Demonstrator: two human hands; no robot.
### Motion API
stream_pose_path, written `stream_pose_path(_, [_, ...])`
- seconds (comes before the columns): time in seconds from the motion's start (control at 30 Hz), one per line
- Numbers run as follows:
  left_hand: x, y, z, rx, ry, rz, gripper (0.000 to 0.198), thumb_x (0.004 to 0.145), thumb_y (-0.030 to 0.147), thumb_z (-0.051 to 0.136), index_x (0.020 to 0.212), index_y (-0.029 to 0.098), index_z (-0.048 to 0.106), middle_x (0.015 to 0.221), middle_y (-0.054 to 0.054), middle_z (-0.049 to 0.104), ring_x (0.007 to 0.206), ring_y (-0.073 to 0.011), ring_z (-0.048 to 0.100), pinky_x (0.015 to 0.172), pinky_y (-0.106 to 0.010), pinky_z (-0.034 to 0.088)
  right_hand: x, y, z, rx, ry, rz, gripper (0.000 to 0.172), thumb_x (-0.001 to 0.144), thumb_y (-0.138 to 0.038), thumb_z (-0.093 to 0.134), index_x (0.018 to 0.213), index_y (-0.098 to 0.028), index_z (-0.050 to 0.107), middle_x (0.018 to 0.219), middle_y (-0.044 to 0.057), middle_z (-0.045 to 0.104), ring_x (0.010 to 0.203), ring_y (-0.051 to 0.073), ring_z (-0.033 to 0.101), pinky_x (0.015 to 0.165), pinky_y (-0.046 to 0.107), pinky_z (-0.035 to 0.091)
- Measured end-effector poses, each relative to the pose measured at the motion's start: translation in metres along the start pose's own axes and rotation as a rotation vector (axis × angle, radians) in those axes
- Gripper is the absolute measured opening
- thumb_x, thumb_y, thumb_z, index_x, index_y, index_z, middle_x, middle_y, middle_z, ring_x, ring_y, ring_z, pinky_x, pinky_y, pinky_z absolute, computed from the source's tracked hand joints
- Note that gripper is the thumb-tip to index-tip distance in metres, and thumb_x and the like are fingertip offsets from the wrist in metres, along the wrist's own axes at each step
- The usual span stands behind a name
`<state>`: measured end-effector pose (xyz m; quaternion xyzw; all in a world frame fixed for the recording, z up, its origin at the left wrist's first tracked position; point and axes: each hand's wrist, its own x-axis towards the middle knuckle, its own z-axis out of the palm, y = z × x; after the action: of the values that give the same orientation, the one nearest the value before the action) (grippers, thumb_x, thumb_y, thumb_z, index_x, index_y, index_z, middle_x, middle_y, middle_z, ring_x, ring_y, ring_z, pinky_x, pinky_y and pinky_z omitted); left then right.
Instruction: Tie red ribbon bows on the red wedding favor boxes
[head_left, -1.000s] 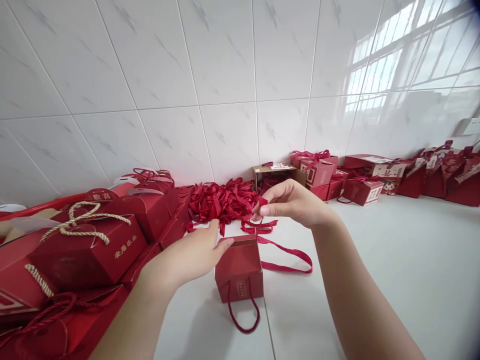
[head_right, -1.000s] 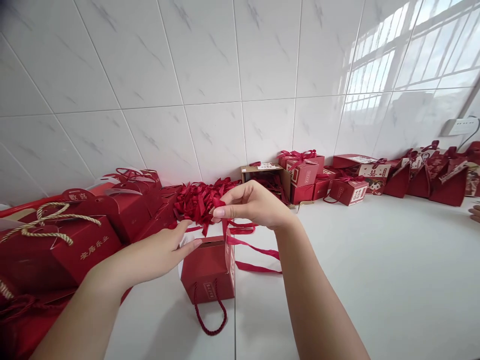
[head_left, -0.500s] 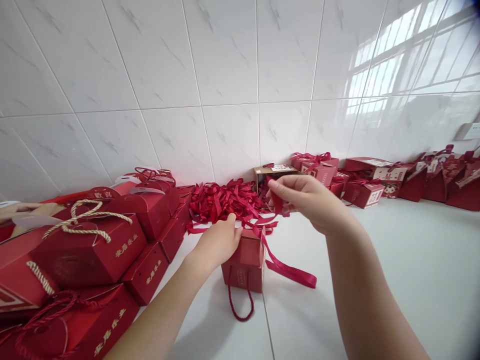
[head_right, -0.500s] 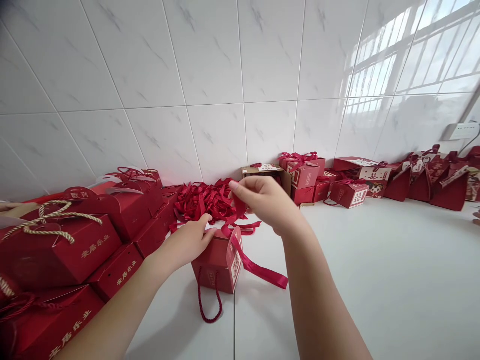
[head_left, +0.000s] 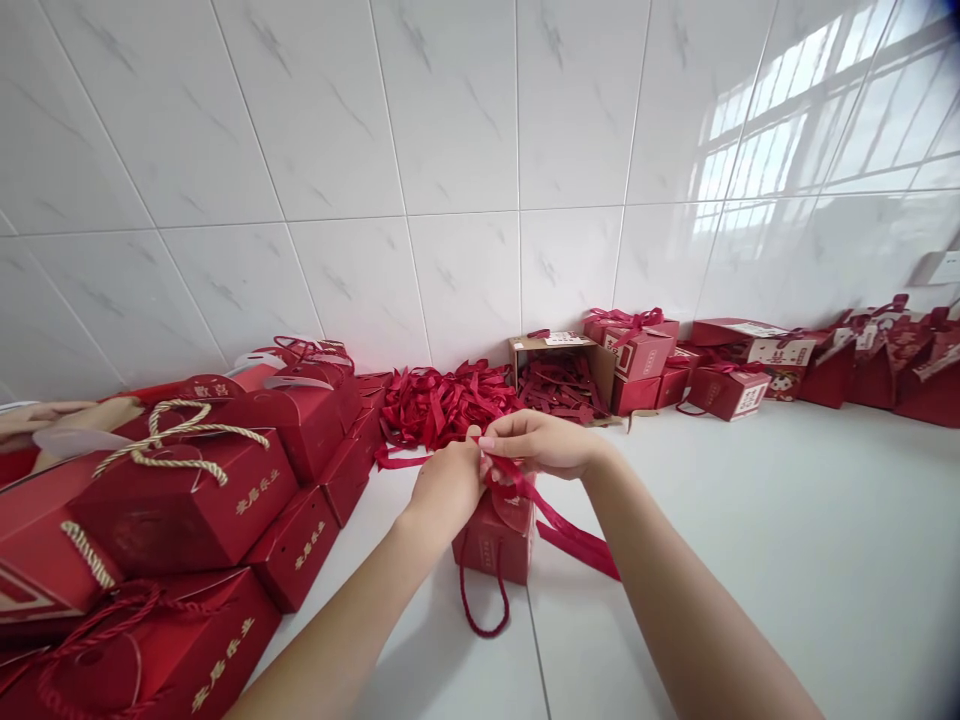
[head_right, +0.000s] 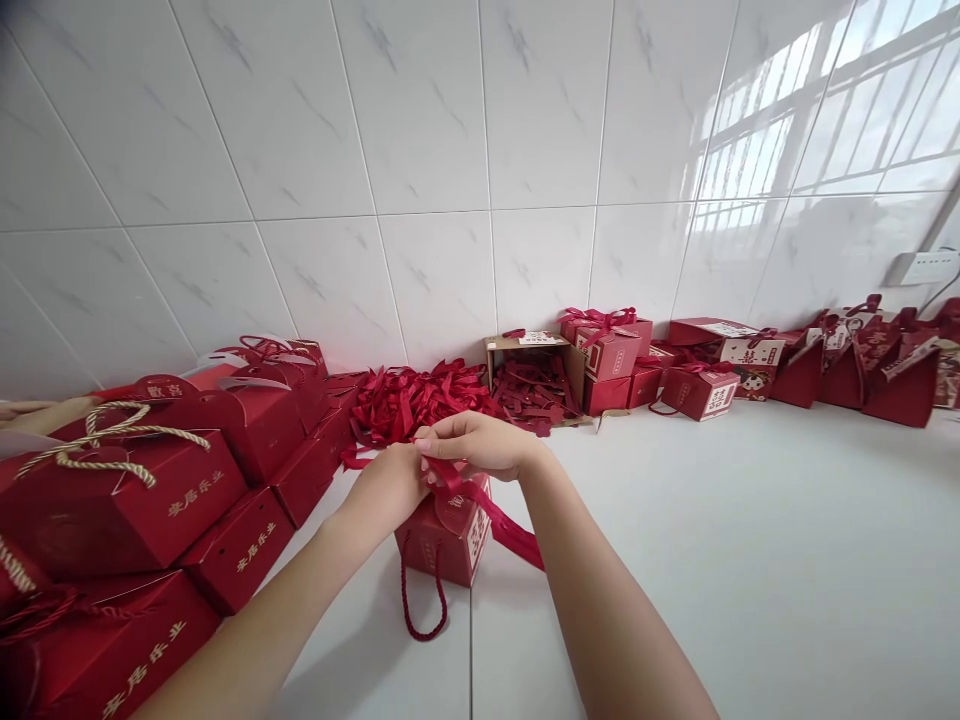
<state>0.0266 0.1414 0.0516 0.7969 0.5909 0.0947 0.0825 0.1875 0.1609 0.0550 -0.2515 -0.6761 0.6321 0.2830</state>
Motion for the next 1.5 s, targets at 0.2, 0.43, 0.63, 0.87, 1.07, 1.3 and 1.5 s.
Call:
stream_pose_path(0.2, [-0.003,-0.028,-0.025,-0.139,-0.116,-0.035,0.046,0.081,0.037,0.053,0.119,0.019,0.036,0.093,-0.011,0.067,0.073,-0.0233,0.068,0.049,-0.025,0.043,0.016,0.020,-0.001,0.082,0.049,0.078,0.042,0.071,-0.055,0.071,0.072,-0.015,0.058,0.063,0.000,0.062,0.051,0.007,0.050,0.045,0.019,0.035])
stream_pose_path(0.43, [-0.011,-0.042,-0.047,-0.409,-0.351,-0.014,0.036,0.080,0.040,0.054,0.106,0.018,0.045,0.087,-0.006,0.069,0.075,-0.0216,0.070,0.066,-0.031,0.054,0.013,0.011,0.009,-0.192,0.114,0.150,0.043,0.073,-0.051,0.069,0.057,-0.015,0.052,0.046,-0.008,0.040,0.043,0.004,0.031,0.043,0.021,0.023])
stream_pose_path(0.63, [-0.016,-0.035,-0.048,-0.430,-0.365,0.018,0.036,0.080,0.032,0.054,0.112,0.018,0.047,0.086,-0.005,0.071,0.078,-0.0219,0.070,0.072,-0.034,0.053,0.012,0.005,0.017,-0.450,0.155,0.214,0.040,0.082,-0.047,0.056,0.056,-0.017,0.050,0.047,-0.006,0.044,0.043,0.007,0.033,0.046,0.023,0.024])
stream_pose_path(0.87, [-0.027,-0.024,-0.053,-0.413,-0.419,0.027,0.035,0.079,0.035,0.057,0.108,0.019,0.047,0.087,-0.005,0.072,0.077,-0.0221,0.070,0.073,-0.034,0.052,0.007,0.001,0.014,-0.563,0.051,0.202,0.037,0.083,-0.048,0.055,0.068,-0.016,0.064,0.049,-0.007,0.037,0.046,0.007,0.029,0.047,0.023,0.024])
stream_pose_path(1.07, [-0.023,-0.029,-0.053,-0.483,-0.431,0.011,0.019,0.087,0.030,0.044,0.103,0.020,0.048,0.086,-0.005,0.071,0.077,-0.0195,0.070,0.076,-0.034,0.053,0.007,-0.002,0.018,-0.572,0.046,0.233,0.034,0.085,-0.044,0.054,0.069,-0.016,0.063,0.050,-0.006,0.043,0.046,0.007,0.034,0.048,0.022,0.027])
stream_pose_path(1.3, [-0.011,-0.034,-0.043,-0.478,-0.357,0.048,0.008,0.087,0.027,0.042,0.088,0.020,0.047,0.082,-0.004,0.069,0.077,-0.0203,0.069,0.073,-0.035,0.052,0.008,-0.002,0.018,-0.546,0.050,0.192,0.032,0.085,-0.043,0.055,0.067,-0.017,0.060,0.053,-0.007,0.040,0.047,0.006,0.030,0.047,0.022,0.024])
stream_pose_path(1.5, [-0.007,-0.038,-0.039,-0.488,-0.338,0.102,0.009,0.086,0.027,0.044,0.080,0.020,0.045,0.077,-0.003,0.067,0.075,-0.0206,0.068,0.070,-0.034,0.051,0.009,0.000,0.018,-0.559,0.064,0.190,0.031,0.085,-0.040,0.054,0.066,-0.017,0.057,0.054,-0.007,0.042,0.047,0.005,0.033,0.048,0.020,0.027])
